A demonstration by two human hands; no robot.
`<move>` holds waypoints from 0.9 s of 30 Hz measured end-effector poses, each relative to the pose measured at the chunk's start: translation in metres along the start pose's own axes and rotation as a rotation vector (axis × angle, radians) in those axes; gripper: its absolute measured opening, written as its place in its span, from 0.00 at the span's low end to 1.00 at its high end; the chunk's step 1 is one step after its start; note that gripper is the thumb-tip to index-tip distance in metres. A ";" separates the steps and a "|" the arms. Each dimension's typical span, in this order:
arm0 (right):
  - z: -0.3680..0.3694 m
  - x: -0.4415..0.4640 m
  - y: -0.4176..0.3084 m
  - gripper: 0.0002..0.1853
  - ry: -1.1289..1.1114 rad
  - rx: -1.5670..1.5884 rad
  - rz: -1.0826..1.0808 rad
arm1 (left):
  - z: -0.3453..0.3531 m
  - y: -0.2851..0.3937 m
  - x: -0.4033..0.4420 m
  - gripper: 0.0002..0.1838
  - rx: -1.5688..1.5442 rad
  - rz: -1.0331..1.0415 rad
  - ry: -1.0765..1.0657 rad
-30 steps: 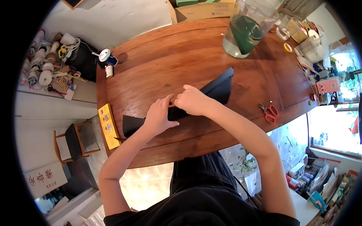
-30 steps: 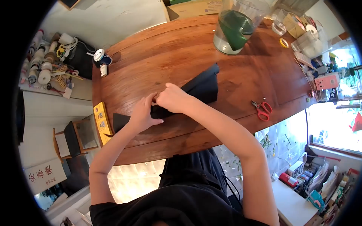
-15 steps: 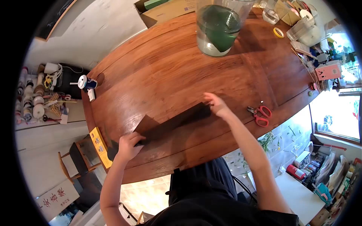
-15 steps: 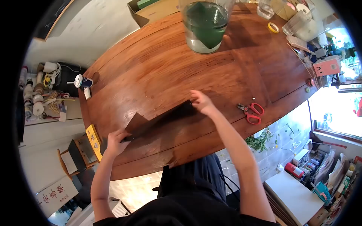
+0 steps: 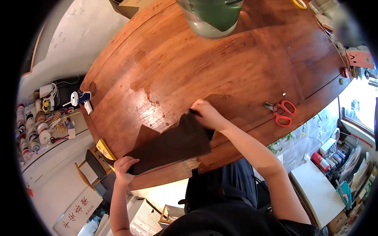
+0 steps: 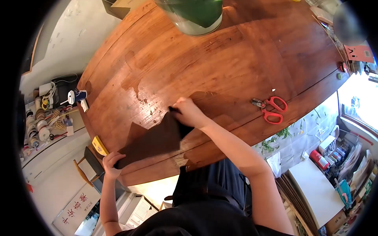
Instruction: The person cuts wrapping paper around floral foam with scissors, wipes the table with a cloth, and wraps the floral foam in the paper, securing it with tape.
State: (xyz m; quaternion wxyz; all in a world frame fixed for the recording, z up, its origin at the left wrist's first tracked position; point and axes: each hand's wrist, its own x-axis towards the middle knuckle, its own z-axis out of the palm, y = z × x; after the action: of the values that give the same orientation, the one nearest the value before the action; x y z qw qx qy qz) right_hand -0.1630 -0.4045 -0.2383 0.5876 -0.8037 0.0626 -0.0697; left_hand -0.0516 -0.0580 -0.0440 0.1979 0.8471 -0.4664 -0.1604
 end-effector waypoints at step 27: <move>0.014 0.011 -0.053 0.21 -0.277 1.170 0.684 | 0.005 -0.006 -0.006 0.16 -0.017 -0.032 0.041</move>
State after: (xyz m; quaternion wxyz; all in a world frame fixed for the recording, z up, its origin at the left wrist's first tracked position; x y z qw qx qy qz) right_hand -0.1485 -0.3775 -0.1913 0.9161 -0.2914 0.1890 0.2005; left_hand -0.0524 -0.0513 -0.0512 0.2119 0.8559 -0.4472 -0.1503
